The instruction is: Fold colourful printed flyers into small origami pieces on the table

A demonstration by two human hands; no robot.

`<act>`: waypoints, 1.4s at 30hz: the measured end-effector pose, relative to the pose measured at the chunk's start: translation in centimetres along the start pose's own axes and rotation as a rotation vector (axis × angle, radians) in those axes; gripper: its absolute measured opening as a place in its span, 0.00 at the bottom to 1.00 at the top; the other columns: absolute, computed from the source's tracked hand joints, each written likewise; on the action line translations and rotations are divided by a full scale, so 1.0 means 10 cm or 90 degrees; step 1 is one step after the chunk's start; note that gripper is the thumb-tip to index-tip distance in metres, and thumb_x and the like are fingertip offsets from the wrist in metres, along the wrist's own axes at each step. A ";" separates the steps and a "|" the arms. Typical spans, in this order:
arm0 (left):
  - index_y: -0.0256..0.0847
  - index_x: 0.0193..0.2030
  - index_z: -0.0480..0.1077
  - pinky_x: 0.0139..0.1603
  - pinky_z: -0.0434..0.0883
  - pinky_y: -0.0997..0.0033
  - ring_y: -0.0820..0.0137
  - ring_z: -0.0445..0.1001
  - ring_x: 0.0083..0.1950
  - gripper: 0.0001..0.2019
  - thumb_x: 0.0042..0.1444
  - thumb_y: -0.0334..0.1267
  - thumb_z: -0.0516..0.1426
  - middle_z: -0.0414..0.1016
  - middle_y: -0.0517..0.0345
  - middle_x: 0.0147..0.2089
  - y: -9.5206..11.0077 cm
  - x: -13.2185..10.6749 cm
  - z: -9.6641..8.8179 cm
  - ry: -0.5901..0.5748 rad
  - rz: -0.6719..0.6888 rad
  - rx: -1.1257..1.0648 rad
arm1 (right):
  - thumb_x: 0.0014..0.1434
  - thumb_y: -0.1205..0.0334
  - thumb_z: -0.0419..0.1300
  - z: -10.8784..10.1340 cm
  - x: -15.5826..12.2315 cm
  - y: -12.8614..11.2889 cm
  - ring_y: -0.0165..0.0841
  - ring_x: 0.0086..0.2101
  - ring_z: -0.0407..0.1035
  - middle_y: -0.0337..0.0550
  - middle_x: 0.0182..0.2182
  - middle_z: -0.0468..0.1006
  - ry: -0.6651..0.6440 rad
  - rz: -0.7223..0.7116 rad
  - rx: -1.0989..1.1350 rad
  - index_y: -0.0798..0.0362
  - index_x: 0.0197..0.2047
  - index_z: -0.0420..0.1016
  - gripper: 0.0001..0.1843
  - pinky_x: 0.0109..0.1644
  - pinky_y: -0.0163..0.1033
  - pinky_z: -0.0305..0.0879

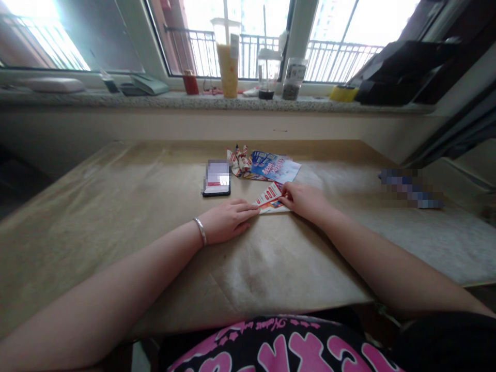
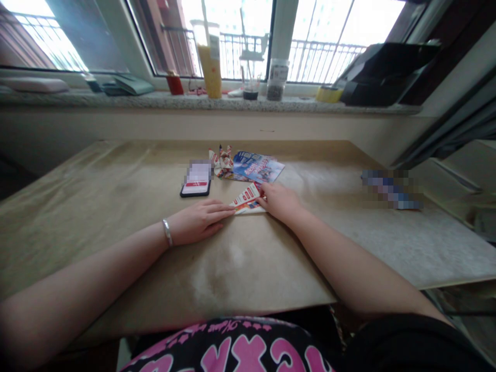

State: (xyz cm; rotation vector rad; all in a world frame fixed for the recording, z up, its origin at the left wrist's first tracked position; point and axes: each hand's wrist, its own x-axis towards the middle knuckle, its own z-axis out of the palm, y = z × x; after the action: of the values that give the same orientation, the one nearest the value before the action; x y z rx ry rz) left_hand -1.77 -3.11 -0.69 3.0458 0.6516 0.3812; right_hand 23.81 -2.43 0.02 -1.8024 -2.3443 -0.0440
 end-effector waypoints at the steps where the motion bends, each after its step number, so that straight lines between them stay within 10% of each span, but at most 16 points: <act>1: 0.35 0.60 0.65 0.56 0.69 0.59 0.62 0.68 0.54 0.20 0.62 0.34 0.51 0.70 0.48 0.58 0.00 0.00 0.00 0.000 0.004 0.002 | 0.60 0.53 0.55 -0.01 -0.01 -0.02 0.37 0.35 0.69 0.48 0.38 0.78 0.037 -0.025 -0.006 0.52 0.41 0.72 0.13 0.34 0.38 0.59; 10: 0.36 0.58 0.66 0.54 0.70 0.62 0.64 0.69 0.52 0.18 0.62 0.32 0.49 0.71 0.48 0.56 -0.03 0.00 0.04 0.029 0.033 0.027 | 0.64 0.54 0.50 0.03 -0.07 -0.34 0.38 0.42 0.66 0.47 0.36 0.78 0.097 -0.261 -0.045 0.54 0.36 0.75 0.16 0.52 0.44 0.53; 42: 0.38 0.52 0.71 0.49 0.73 0.66 0.67 0.72 0.47 0.16 0.61 0.30 0.49 0.74 0.48 0.49 -0.10 -0.01 0.05 0.038 0.037 0.020 | 0.61 0.58 0.56 0.21 0.11 -0.23 0.35 0.37 0.70 0.46 0.35 0.78 -0.025 -0.150 0.092 0.54 0.34 0.72 0.09 0.38 0.35 0.58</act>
State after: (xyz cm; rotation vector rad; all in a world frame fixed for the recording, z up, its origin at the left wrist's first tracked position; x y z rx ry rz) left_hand -2.17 -2.24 -1.23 3.0998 0.5777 0.4686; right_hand 21.05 -1.71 -1.69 -1.4688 -2.5045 0.1263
